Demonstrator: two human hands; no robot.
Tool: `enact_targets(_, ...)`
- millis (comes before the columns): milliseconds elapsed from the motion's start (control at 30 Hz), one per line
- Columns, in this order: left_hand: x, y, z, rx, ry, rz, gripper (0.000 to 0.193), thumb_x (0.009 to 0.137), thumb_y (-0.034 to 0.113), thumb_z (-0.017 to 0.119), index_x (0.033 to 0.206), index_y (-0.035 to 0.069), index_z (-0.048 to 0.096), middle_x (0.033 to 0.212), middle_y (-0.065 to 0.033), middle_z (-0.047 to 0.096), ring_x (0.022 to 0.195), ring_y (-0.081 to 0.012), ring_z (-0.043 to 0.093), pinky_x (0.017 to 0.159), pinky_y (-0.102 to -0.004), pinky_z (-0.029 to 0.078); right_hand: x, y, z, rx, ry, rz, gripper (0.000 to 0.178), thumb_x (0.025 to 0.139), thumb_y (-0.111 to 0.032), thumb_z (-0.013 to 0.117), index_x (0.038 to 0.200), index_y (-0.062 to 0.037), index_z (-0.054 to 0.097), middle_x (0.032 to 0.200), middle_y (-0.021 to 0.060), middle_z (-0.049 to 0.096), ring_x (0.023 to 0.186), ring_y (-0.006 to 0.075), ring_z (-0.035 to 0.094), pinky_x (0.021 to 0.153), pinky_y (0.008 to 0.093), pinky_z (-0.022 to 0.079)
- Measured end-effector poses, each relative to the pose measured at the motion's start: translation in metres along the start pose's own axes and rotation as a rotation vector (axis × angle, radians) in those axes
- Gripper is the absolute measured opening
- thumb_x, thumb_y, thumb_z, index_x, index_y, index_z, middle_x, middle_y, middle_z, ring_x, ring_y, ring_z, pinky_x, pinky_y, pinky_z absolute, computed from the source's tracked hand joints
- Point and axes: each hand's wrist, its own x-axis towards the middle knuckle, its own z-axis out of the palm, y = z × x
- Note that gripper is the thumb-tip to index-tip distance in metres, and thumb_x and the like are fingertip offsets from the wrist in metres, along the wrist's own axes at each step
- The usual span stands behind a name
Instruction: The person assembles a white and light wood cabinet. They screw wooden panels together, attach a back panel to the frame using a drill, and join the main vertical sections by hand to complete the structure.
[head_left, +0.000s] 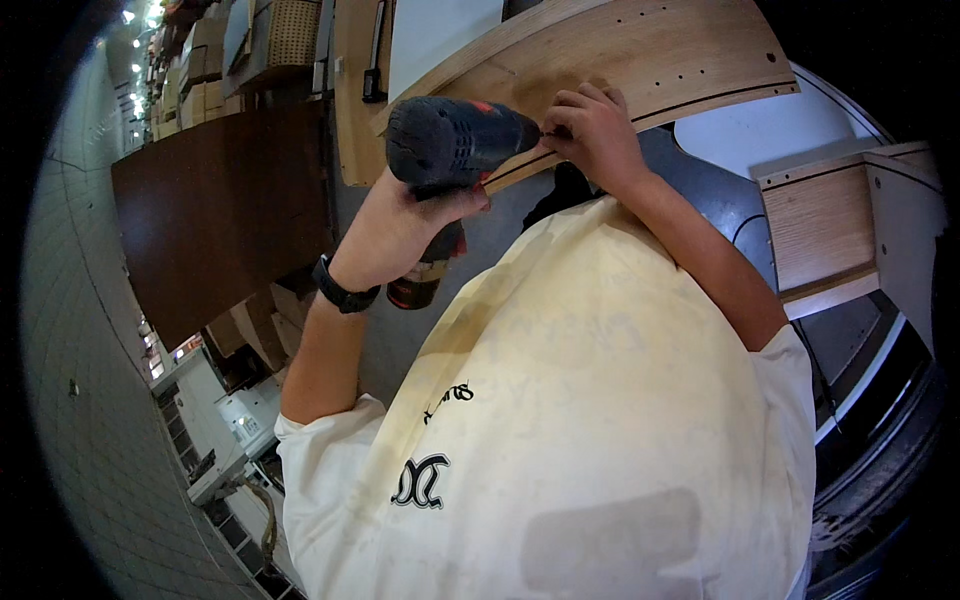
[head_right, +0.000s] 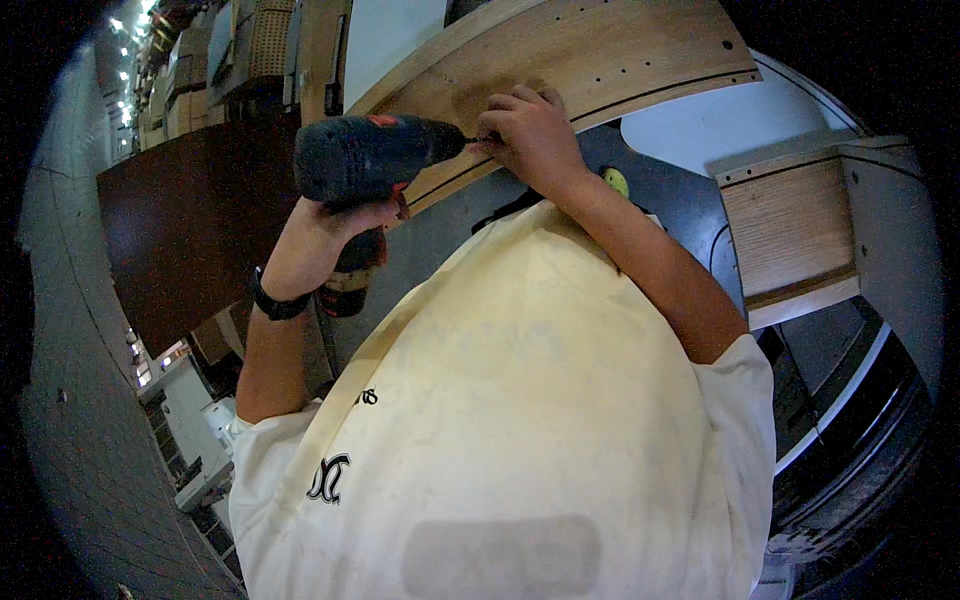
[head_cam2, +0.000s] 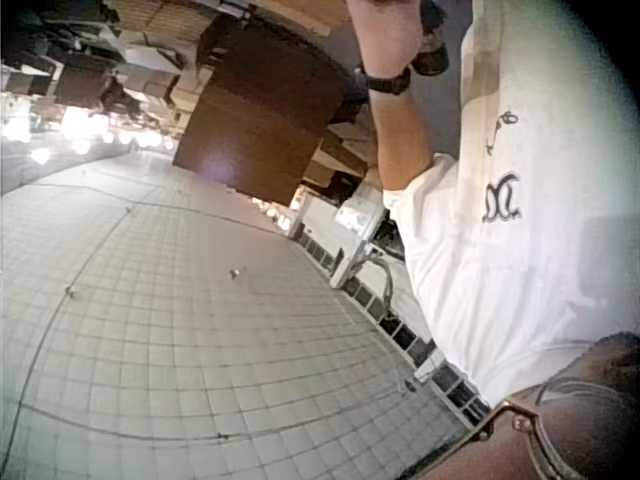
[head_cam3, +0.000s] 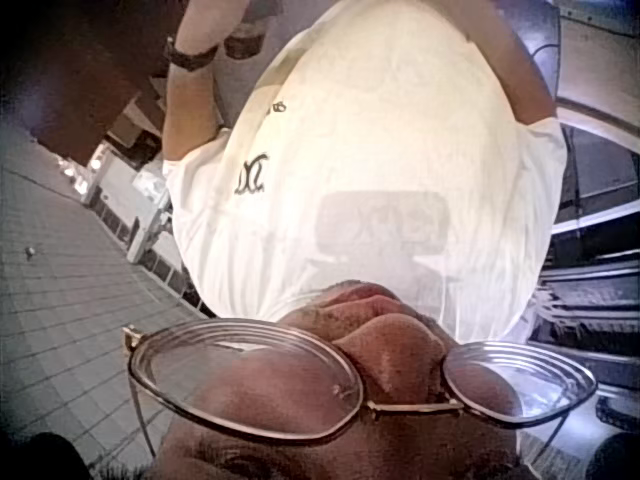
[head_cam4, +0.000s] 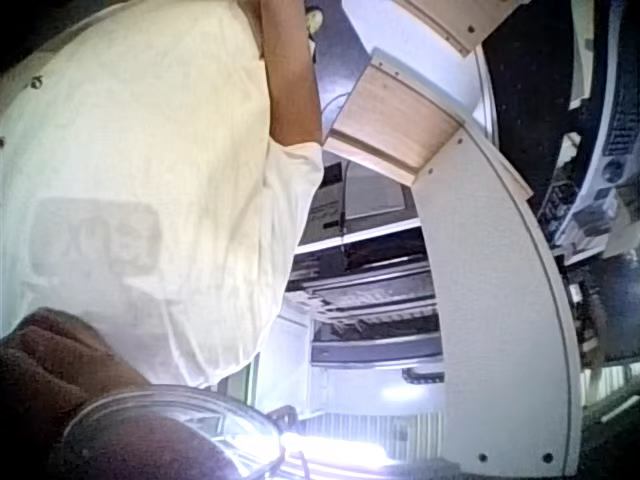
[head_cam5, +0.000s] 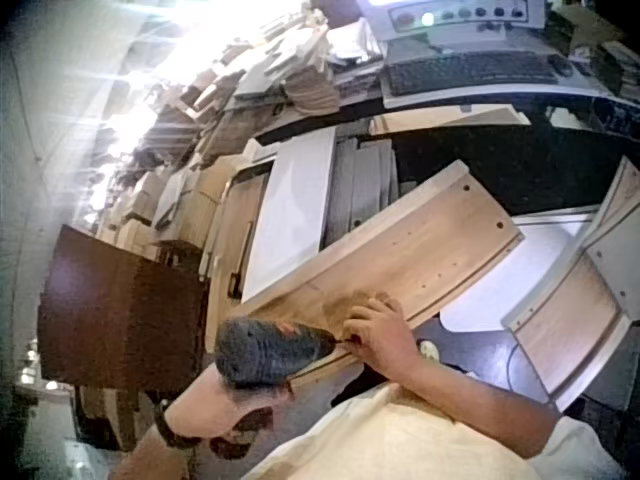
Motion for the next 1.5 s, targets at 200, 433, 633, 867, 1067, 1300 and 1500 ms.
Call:
enact_targets(200,0.002,0.013,0.002,0.073,-0.030,0.013,0.020,0.092,0.014,0.066,0.108,0.004,0.061,0.085,-0.0022,0.062,0.062,-0.0100,0.059,0.052,-0.0264,0.051,0.000,0.000,0.000,-0.026,-0.037,0.019,0.027,0.078,-0.039,0.073,0.082,-0.0133,0.070,0.096,0.0019,0.064,0.103,0.0237,0.057,0.097,0.0468,0.039)
enact_targets(433,0.004,0.016,0.008,0.169,-0.035,0.021,0.024,0.091,0.013,0.067,0.113,0.004,0.062,0.081,-0.0030,0.062,0.059,-0.0128,0.061,0.052,-0.0281,0.051,-0.002,0.003,0.005,-0.078,-0.016,0.012,0.022,0.077,-0.035,0.074,0.086,-0.0151,0.074,0.098,0.0026,0.066,0.105,0.0232,0.058,0.098,0.0461,0.039)
enact_targets(633,0.006,0.020,0.008,0.201,-0.033,-0.004,0.025,0.092,0.014,0.066,0.114,0.004,0.062,0.087,-0.0041,0.064,0.060,-0.0125,0.060,0.053,-0.0284,0.051,-0.002,0.004,0.001,-0.002,-0.026,0.013,0.025,0.077,-0.037,0.074,0.089,-0.0143,0.071,0.101,0.0028,0.065,0.105,0.0244,0.058,0.100,0.0465,0.038)
enact_targets(867,0.006,0.023,0.013,0.206,-0.049,0.027,0.025,0.093,0.016,0.066,0.114,0.005,0.061,0.087,-0.0040,0.063,0.062,-0.0121,0.060,0.053,-0.0285,0.051,-0.005,0.008,-0.003,0.036,-0.014,-0.047,0.048,0.070,-0.035,0.079,0.111,-0.0162,0.065,0.111,0.0060,0.061,0.110,0.0272,0.056,0.100,0.0466,0.037)
enact_targets(1067,0.007,0.023,0.019,0.204,-0.043,0.015,0.022,0.093,0.016,0.065,0.111,0.004,0.061,0.081,-0.0021,0.060,0.061,-0.0117,0.059,0.053,-0.0283,0.051,-0.006,0.009,-0.007,-0.025,-0.128,-0.057,0.082,0.062,-0.039,0.084,0.135,-0.0215,0.051,0.134,0.0116,0.051,0.129,0.0308,0.046,0.106,0.0494,0.034)
enact_targets(1300,0.004,0.028,0.019,0.175,-0.013,-0.042,0.020,0.092,0.015,0.065,0.109,0.004,0.060,0.080,-0.0017,0.058,0.061,-0.0107,0.057,0.053,-0.0278,0.051,-0.007,0.009,-0.004,-0.104,-0.165,-0.069,0.090,0.057,-0.046,0.084,0.136,-0.0209,0.050,0.135,0.0113,0.049,0.132,0.0298,0.043,0.107,0.0499,0.033)
enact_targets(1500,0.008,0.022,0.014,0.181,-0.043,0.012,0.020,0.092,0.015,0.064,0.108,0.004,0.059,0.082,-0.0025,0.058,0.063,-0.0105,0.057,0.054,-0.0281,0.051,-0.009,0.011,-0.002,-0.093,-0.123,-0.093,0.091,0.057,-0.044,0.085,0.138,-0.0207,0.050,0.131,0.0101,0.051,0.128,0.0297,0.045,0.107,0.0496,0.034)
